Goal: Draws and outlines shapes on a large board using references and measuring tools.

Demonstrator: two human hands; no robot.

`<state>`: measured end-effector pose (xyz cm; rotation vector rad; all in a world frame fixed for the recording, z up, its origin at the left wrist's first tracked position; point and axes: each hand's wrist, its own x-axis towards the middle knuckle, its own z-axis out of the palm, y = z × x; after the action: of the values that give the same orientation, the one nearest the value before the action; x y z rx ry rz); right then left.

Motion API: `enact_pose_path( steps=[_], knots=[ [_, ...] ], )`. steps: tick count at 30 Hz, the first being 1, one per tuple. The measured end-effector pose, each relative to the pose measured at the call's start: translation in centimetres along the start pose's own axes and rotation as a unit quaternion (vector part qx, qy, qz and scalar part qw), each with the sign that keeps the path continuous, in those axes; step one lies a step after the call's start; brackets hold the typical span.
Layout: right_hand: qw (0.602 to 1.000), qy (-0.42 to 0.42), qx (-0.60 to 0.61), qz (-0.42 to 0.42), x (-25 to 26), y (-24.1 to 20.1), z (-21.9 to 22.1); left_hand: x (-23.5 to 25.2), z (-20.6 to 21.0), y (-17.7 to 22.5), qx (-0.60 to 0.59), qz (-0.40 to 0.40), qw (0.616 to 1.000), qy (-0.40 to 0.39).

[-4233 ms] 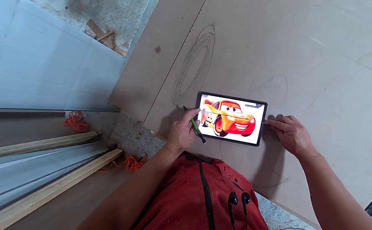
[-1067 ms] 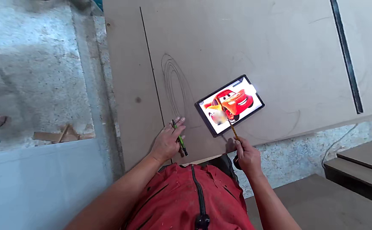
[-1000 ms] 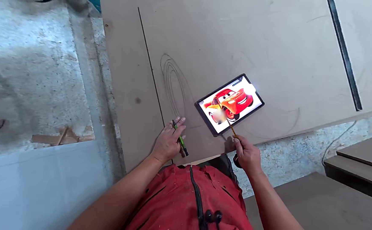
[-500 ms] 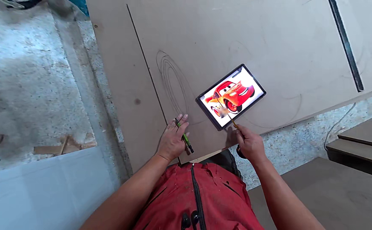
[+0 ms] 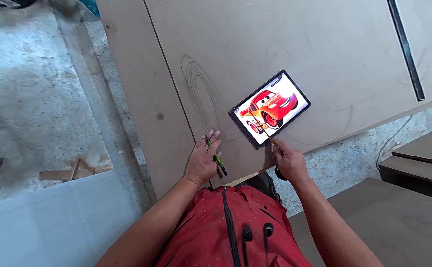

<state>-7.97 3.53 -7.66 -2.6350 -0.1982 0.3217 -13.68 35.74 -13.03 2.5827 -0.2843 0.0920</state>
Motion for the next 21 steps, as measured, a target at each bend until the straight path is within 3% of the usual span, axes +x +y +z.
enact_pose_path(
  steps=[8, 21],
  knots=[
    [0.999, 0.028, -0.034, -0.011, -0.13, -0.42, 0.38, -0.03, 0.02, 0.02, 0.000, -0.009, 1.000, -0.010],
    [0.998, -0.020, -0.053, -0.008, 0.46, -0.74, -0.17, -0.02, -0.02, -0.05, -0.006, -0.013, 1.000, -0.015]
  ],
)
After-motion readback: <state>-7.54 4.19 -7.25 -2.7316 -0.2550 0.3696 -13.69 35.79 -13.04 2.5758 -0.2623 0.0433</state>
